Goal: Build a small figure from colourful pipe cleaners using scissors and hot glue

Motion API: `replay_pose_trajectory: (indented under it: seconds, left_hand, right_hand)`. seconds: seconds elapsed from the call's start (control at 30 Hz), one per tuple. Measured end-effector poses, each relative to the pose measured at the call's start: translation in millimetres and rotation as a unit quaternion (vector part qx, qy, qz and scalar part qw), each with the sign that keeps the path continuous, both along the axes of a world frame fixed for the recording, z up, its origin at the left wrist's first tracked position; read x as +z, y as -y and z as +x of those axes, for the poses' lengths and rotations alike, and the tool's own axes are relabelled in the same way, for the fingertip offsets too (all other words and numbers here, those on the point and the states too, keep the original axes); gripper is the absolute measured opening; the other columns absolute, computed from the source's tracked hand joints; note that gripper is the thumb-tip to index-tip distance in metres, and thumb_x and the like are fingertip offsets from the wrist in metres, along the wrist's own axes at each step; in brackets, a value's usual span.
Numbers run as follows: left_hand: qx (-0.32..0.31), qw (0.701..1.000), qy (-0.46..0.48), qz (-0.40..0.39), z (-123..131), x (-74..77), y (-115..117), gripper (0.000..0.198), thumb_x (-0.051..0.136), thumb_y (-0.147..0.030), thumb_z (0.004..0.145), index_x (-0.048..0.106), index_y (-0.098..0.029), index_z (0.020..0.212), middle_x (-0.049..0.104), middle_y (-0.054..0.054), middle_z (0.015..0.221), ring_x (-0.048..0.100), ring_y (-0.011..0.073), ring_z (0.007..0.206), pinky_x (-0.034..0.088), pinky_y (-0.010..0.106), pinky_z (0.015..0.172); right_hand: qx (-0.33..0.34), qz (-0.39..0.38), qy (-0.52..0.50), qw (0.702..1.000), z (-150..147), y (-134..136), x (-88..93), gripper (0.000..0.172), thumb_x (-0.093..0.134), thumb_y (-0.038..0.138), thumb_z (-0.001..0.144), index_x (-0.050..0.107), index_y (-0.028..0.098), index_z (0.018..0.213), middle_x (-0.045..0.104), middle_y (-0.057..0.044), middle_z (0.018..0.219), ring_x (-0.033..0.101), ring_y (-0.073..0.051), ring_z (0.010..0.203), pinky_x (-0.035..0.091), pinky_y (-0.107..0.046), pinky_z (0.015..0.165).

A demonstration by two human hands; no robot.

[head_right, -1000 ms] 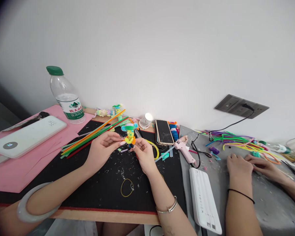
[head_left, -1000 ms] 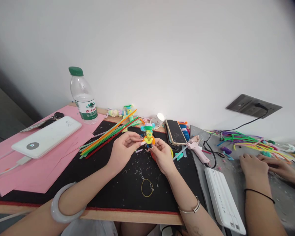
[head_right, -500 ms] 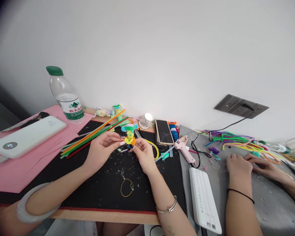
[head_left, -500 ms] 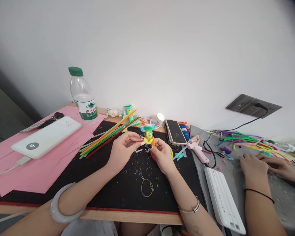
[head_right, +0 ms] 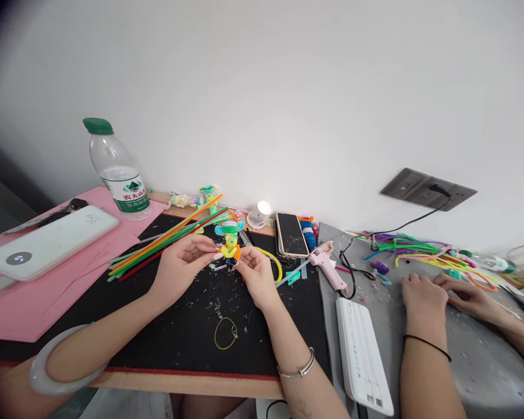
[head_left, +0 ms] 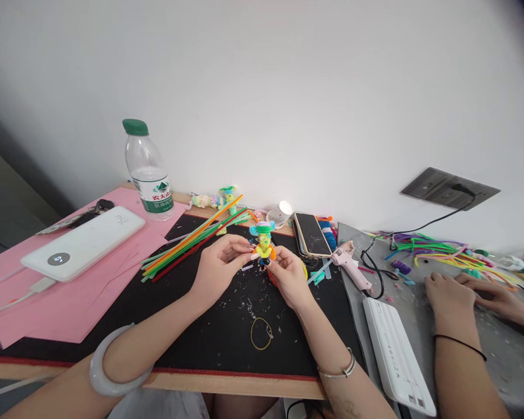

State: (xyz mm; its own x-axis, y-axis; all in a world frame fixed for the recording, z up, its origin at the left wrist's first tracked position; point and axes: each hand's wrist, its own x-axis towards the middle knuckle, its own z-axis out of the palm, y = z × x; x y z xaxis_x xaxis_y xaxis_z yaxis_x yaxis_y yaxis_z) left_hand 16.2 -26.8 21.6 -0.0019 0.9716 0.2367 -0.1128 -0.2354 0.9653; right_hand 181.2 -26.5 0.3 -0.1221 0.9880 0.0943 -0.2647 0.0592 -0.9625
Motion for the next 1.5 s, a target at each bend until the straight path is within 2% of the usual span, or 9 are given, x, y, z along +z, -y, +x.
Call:
replay_pose_trajectory:
  seconds: [0.2, 0.4, 0.57, 0.73, 1.03, 1.23, 1.5]
  left_hand:
    - [-0.006, 1.000, -0.008, 0.001, 0.4, -1.7, -0.3, 0.025, 0.075, -0.029, 0.069, 0.061, -0.017, 0.086, 0.072, 0.005, 0.085, 0.070, 0.0207, 0.086, 0.056, 0.035, 0.083]
    - [-0.028, 0.999, 0.001, 0.018, -1.1, -1.5, -0.1, 0.027, 0.072, -0.026, 0.074, 0.060, -0.018, 0.097, 0.070, 0.007, 0.099, 0.066, 0.0194, 0.098, 0.051, 0.036, 0.094]
    - [-0.020, 0.999, -0.009, 0.027, -3.3, -1.9, -1.4, 0.027, 0.067, -0.029, 0.078, 0.061, -0.017, 0.101, 0.068, 0.009, 0.104, 0.064, 0.0207, 0.102, 0.051, 0.035, 0.091]
    - [-0.017, 0.996, -0.086, 0.032, -3.4, -4.3, -3.9, 0.030, 0.064, -0.036, 0.080, 0.066, -0.017, 0.104, 0.067, 0.010, 0.110, 0.065, 0.0211, 0.096, 0.055, 0.032, 0.081]
    - [-0.021, 0.957, -0.256, 0.133, -9.1, -6.7, -7.6, 0.016, 0.058, -0.032, 0.084, 0.065, -0.020, 0.093, 0.067, 0.004, 0.084, 0.062, 0.0171, 0.073, 0.051, 0.029, 0.069]
    - [-0.083, 0.920, -0.341, 0.174, -18.2, -0.8, -11.6, 0.021, 0.047, -0.033, 0.090, 0.061, -0.021, 0.100, 0.064, 0.004, 0.087, 0.060, 0.0181, 0.077, 0.046, 0.028, 0.072]
    - [-0.113, 0.914, -0.356, 0.157, -22.1, 4.8, -11.3, 0.026, 0.046, -0.035, 0.090, 0.062, -0.022, 0.106, 0.068, 0.005, 0.092, 0.061, 0.0204, 0.082, 0.045, 0.029, 0.072]
  right_hand:
    - [-0.011, -0.008, -0.008, 1.000, -1.3, -0.8, -0.4, 0.019, 0.079, 0.030, 0.068, 0.064, 0.020, 0.077, 0.062, 0.000, 0.073, 0.054, -0.012, 0.064, 0.047, -0.024, 0.064]
    - [-0.006, -0.037, -0.107, 0.994, -1.8, -1.9, 0.9, 0.019, 0.079, 0.027, 0.069, 0.066, 0.020, 0.081, 0.065, 0.000, 0.079, 0.057, -0.011, 0.068, 0.050, -0.022, 0.068]
    - [0.000, -0.054, -0.151, 0.987, -0.8, -2.6, 2.2, 0.019, 0.080, 0.024, 0.069, 0.068, 0.019, 0.083, 0.067, -0.001, 0.083, 0.059, -0.009, 0.072, 0.052, -0.021, 0.071]
    - [-0.008, -0.042, -0.111, 0.993, -2.5, -1.6, 1.2, 0.021, 0.080, 0.026, 0.068, 0.067, 0.020, 0.083, 0.067, -0.001, 0.084, 0.059, -0.010, 0.070, 0.051, -0.023, 0.069]
    - [0.004, -0.009, -0.022, 1.000, -2.3, -1.5, -1.0, 0.020, 0.076, 0.031, 0.072, 0.066, 0.020, 0.084, 0.066, 0.000, 0.078, 0.057, -0.012, 0.066, 0.048, -0.024, 0.065]
    - [0.014, 0.003, -0.007, 1.000, 0.2, -2.0, -1.7, 0.018, 0.076, 0.030, 0.072, 0.065, 0.019, 0.083, 0.066, 0.000, 0.080, 0.056, -0.011, 0.067, 0.047, -0.024, 0.066]
    - [0.021, 0.011, 0.011, 1.000, -0.4, 0.3, 2.7, 0.018, 0.077, 0.030, 0.071, 0.065, 0.019, 0.079, 0.062, 0.002, 0.072, 0.054, -0.011, 0.063, 0.045, -0.023, 0.062]
